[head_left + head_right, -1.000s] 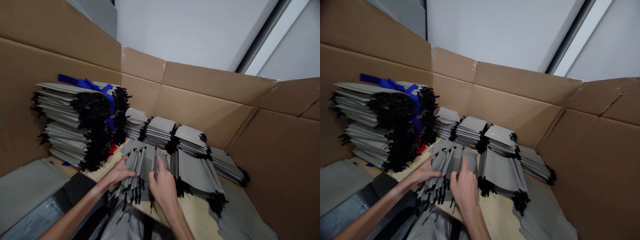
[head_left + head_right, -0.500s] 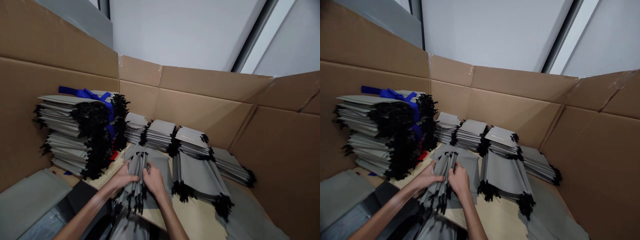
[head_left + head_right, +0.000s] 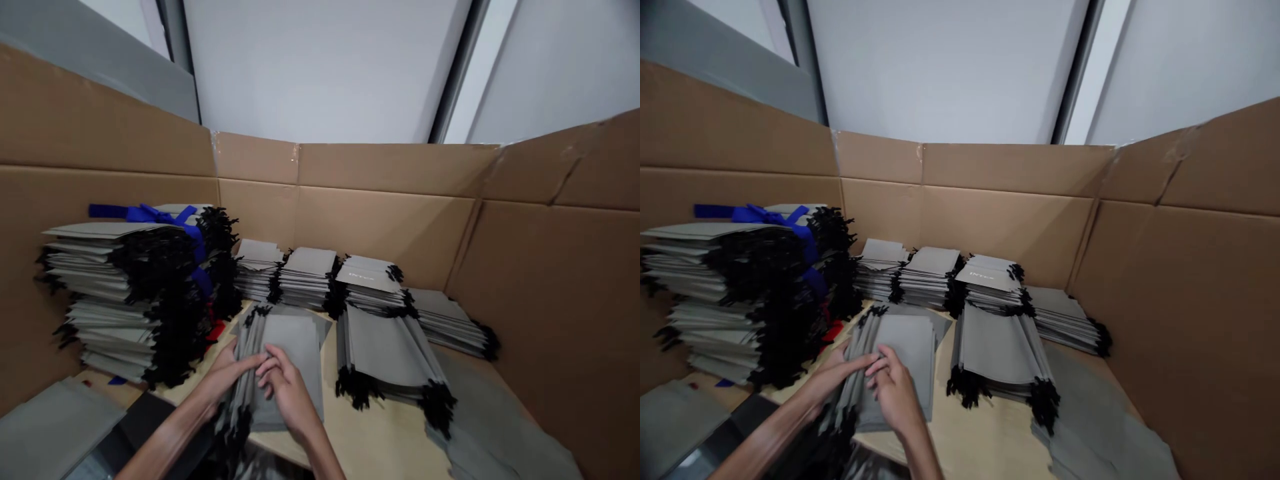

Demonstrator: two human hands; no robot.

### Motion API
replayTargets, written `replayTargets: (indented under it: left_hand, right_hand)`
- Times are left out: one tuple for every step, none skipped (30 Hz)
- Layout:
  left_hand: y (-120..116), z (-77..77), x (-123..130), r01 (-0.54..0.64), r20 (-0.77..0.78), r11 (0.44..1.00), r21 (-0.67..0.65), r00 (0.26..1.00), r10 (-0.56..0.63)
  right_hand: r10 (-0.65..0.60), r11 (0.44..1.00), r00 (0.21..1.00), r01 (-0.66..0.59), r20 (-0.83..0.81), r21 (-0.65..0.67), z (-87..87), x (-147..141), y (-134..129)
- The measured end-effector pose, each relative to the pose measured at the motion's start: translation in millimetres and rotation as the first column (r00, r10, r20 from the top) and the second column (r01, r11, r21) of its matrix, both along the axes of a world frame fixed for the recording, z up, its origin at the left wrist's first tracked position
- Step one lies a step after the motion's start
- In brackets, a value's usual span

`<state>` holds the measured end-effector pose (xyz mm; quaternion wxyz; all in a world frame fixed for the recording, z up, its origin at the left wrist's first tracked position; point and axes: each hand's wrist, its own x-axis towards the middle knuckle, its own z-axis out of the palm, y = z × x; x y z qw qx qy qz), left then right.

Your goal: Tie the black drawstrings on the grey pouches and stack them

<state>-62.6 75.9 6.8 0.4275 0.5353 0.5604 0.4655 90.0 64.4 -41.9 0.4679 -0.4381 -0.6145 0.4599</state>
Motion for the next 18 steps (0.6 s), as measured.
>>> replayTargets:
  left_hand:
    - [-1.2, -0.8, -4.1, -0.019, 0.003, 0.999, 0.031, 1.0, 0.019]
    - [-2.1, -1.3, -8.6, -0.037, 0.007, 0.998, 0.055, 0.999, 0.036]
    - [-2.7, -1.4, -13.3, -0.049, 0.011, 0.996, 0.074, 0.999, 0.049]
    - [-3.2, -0.9, -17.9, -0.066, 0.009, 0.994, 0.09, 0.998, 0.065]
    - [-3.7, 0.2, -22.0, -0.084, 0.002, 0.991, 0.107, 0.996, 0.084]
    - [-4.3, 1.7, -25.6, -0.103, -0.006, 0.987, 0.123, 0.995, 0.104]
    - [-5.1, 3.5, -28.6, -0.119, -0.016, 0.983, 0.14, 0.992, 0.123]
    - [-5.9, 5.3, -30.8, -0.13, -0.025, 0.979, 0.155, 0.99, 0.136]
    - [-6.8, 6.8, -32.2, -0.134, -0.034, 0.977, 0.168, 0.989, 0.142]
    - [-7.6, 7.7, -32.9, -0.13, -0.041, 0.976, 0.177, 0.989, 0.139]
    - [-8.4, 8.0, -32.8, -0.118, -0.048, 0.976, 0.182, 0.991, 0.129]
    - [-9.1, 7.5, -31.9, -0.101, -0.055, 0.978, 0.181, 0.992, 0.112]
    - [-9.7, 6.3, -30.3, -0.081, -0.062, 0.981, 0.179, 0.994, 0.094]
    - [-10.4, 4.5, -28.2, -0.061, -0.067, 0.983, 0.176, 0.995, 0.074]
    - [-11.0, 2.2, -25.8, -0.041, -0.07, 0.984, 0.172, 0.996, 0.054]
    - [-11.5, -0.2, -23.2, -0.023, -0.07, 0.985, 0.171, 0.997, 0.035]
    - [-12.1, -2.7, -20.9, -0.012, -0.069, 0.985, 0.173, 0.997, 0.024]
    - [-12.5, -5.0, -18.9, -0.009, -0.067, 0.984, 0.178, 0.997, 0.022]
  right_hand:
    - [-0.007, 1.0, 1.0, 0.007, -0.017, 0.016, 1.1, 5.0, -2.3]
    - [-0.03, 0.999, 0.999, 0.031, -0.03, 0.036, 3.3, 11.0, -5.1]
    - [-0.078, 0.995, 0.996, 0.08, -0.035, 0.062, 6.5, 17.8, -8.1]
    - [-0.153, 0.983, 0.988, 0.156, -0.035, 0.093, 10.7, 25.2, -11.1]
    - [-0.244, 0.961, 0.969, 0.246, -0.036, 0.126, 15.7, 32.9, -13.9]
    - [-0.341, 0.925, 0.939, 0.343, -0.04, 0.165, 21.3, 40.7, -16.1]
    - [-0.411, 0.889, 0.91, 0.415, -0.061, 0.193, 26.9, 48.4, -17.7]
    - [-0.429, 0.873, 0.898, 0.441, -0.1, 0.209, 32.2, 55.7, -18.6]
    - [-0.415, 0.872, 0.898, 0.438, -0.145, 0.217, 36.6, 62.5, -18.8]
    - [-0.38, 0.883, 0.905, 0.416, -0.192, 0.218, 39.7, 68.6, -18.6]
    - [-0.333, 0.899, 0.914, 0.382, -0.232, 0.214, 41.1, 73.7, -18.1]
    - [-0.285, 0.921, 0.921, 0.339, -0.265, 0.19, 40.5, 77.8, -17.5]
    - [-0.247, 0.943, 0.924, 0.299, -0.293, 0.147, 37.8, 80.7, -17.1]
    - [-0.219, 0.961, 0.923, 0.259, -0.317, 0.092, 33.2, 82.7, -17.0]
    - [-0.193, 0.977, 0.92, 0.212, -0.342, 0.02, 27.1, 83.9, -17.4]
    - [-0.191, 0.981, 0.914, 0.192, -0.358, -0.035, 20.0, 84.4, -18.5]
    - [-0.201, 0.98, 0.909, 0.188, -0.366, -0.07, 12.6, 84.7, -20.0]
    - [-0.219, 0.976, 0.903, 0.198, -0.371, -0.094, 5.5, 85.0, -22.2]
